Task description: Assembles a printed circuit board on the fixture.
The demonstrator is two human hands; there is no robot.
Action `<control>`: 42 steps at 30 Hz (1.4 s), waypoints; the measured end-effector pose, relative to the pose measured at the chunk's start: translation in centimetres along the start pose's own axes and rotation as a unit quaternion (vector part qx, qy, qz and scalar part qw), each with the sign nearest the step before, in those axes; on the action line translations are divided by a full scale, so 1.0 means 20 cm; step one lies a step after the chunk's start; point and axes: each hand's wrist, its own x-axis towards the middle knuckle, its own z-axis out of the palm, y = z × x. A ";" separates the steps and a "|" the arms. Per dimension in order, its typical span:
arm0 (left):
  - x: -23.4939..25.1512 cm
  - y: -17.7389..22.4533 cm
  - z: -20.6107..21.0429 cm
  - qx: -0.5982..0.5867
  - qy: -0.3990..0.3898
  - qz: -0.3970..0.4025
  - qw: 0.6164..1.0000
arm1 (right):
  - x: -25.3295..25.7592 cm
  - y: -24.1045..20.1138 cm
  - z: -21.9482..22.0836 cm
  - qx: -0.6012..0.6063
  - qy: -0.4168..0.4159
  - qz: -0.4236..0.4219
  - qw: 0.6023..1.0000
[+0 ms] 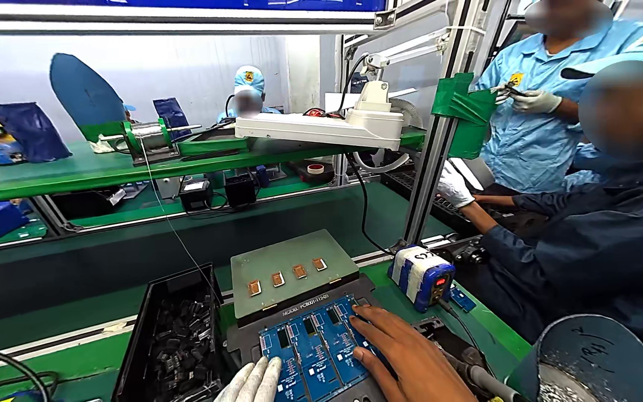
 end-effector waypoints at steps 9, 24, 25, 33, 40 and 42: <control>-0.02 -0.01 0.07 0.131 0.127 0.090 0.979 | -0.08 0.00 -0.03 0.101 0.028 -0.044 0.994; -0.03 -0.02 0.09 0.106 0.112 0.081 0.985 | -0.10 0.07 -0.03 0.088 0.028 -0.110 0.990; -0.03 -0.02 0.08 0.100 0.101 0.075 0.987 | -0.10 0.07 -0.03 0.086 0.022 -0.110 0.990; -0.03 -0.03 0.06 0.019 0.045 0.049 0.998 | -0.10 0.08 -0.03 0.096 0.044 -0.119 0.987; -0.04 -0.05 0.05 0.021 0.056 0.059 0.996 | -0.10 0.07 -0.04 0.095 0.034 -0.114 0.988; -0.04 -0.07 0.04 0.017 0.046 0.063 0.997 | -0.10 0.07 -0.03 0.094 0.037 -0.117 0.988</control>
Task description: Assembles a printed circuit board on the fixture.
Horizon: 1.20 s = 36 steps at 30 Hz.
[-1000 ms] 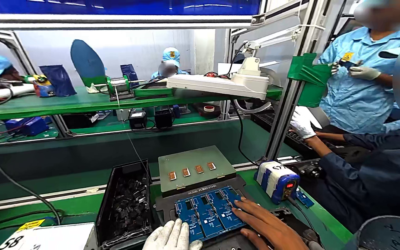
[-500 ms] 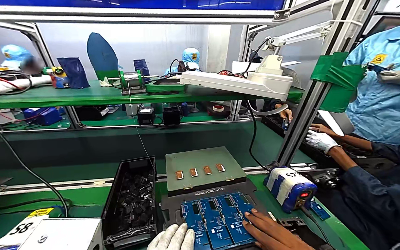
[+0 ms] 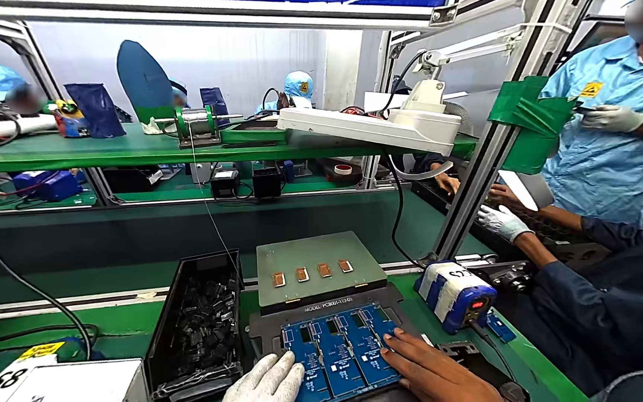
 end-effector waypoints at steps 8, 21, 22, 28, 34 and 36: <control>0.04 0.05 -0.06 -0.041 -0.043 -0.031 0.998 | -0.01 -0.01 0.01 0.007 0.002 0.005 1.000; -0.02 0.01 0.03 -0.014 0.010 -0.008 1.000 | 0.00 -0.01 -0.03 0.020 -0.035 0.006 0.999; -0.02 0.01 0.03 -0.017 0.000 -0.009 1.000 | 0.00 0.00 -0.03 0.021 -0.038 0.007 0.999; -0.01 0.01 0.06 -0.061 -0.017 -0.014 0.998 | 0.01 0.00 -0.04 0.011 -0.060 0.010 0.998; -0.02 0.03 0.09 -0.097 0.023 -0.039 0.994 | 0.06 -0.03 -0.07 0.001 -0.075 0.012 0.997; -0.03 0.05 0.10 -0.110 0.045 -0.054 0.991 | 0.11 -0.10 -0.07 -0.025 -0.046 0.008 0.999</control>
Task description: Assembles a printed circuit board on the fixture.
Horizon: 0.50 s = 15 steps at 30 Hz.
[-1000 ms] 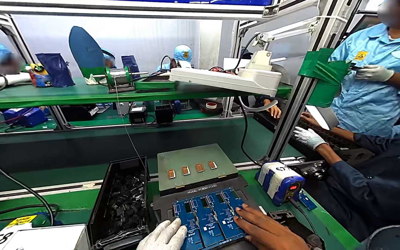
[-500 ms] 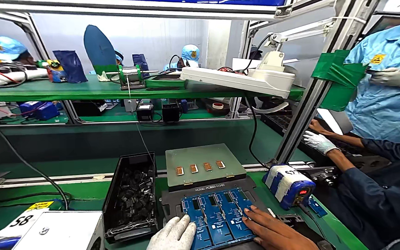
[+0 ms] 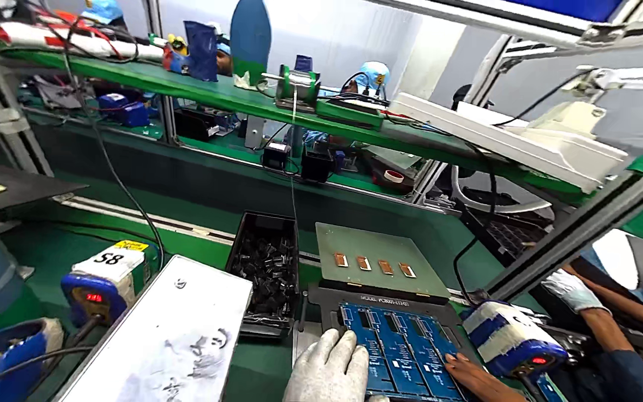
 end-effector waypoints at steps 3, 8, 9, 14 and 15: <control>-0.01 0.00 0.03 -0.015 0.023 -0.005 1.000 | 0.07 -0.07 -0.03 -0.001 -0.026 -0.003 1.000; -0.01 -0.02 0.05 -0.032 0.043 -0.008 0.999 | 0.14 0.00 -0.16 0.033 -0.126 0.019 0.991; -0.01 -0.02 0.05 -0.034 0.044 -0.008 0.998 | 0.15 0.03 -0.19 0.037 -0.138 0.019 0.990; -0.01 -0.03 0.06 -0.039 0.040 -0.005 0.998 | 0.33 0.10 -0.04 0.038 -0.112 -0.046 0.992; -0.01 -0.03 0.07 -0.045 0.043 -0.005 0.998 | 0.35 0.11 0.01 0.030 -0.112 -0.052 0.992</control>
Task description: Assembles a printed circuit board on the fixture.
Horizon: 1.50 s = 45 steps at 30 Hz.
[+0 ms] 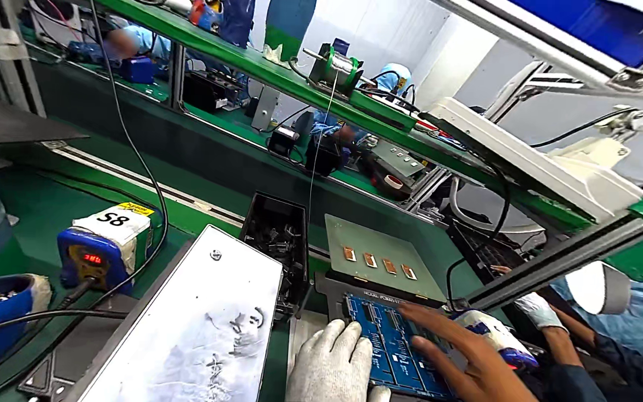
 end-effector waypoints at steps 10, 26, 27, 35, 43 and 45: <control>-0.02 -0.02 -0.03 -0.015 -0.017 -0.046 0.999 | -0.01 -0.03 0.14 -0.043 0.018 0.041 0.998; -0.02 -0.04 -0.05 0.000 -0.051 -0.052 0.997 | -0.04 0.00 0.13 -0.004 0.007 0.030 1.000; -0.02 -0.04 -0.05 0.001 -0.055 -0.053 0.997 | -0.05 0.00 0.13 -0.005 0.022 0.037 0.999; -0.02 -0.05 -0.04 0.004 -0.049 -0.053 0.997 | -0.14 -0.04 0.14 -0.040 0.097 0.080 0.991; -0.02 -0.06 -0.04 0.015 -0.041 -0.037 0.998 | -0.16 -0.09 0.12 -0.066 0.063 0.091 0.992; -0.02 -0.06 -0.04 0.017 -0.041 -0.035 0.998 | -0.16 -0.09 0.13 -0.069 0.070 0.088 0.991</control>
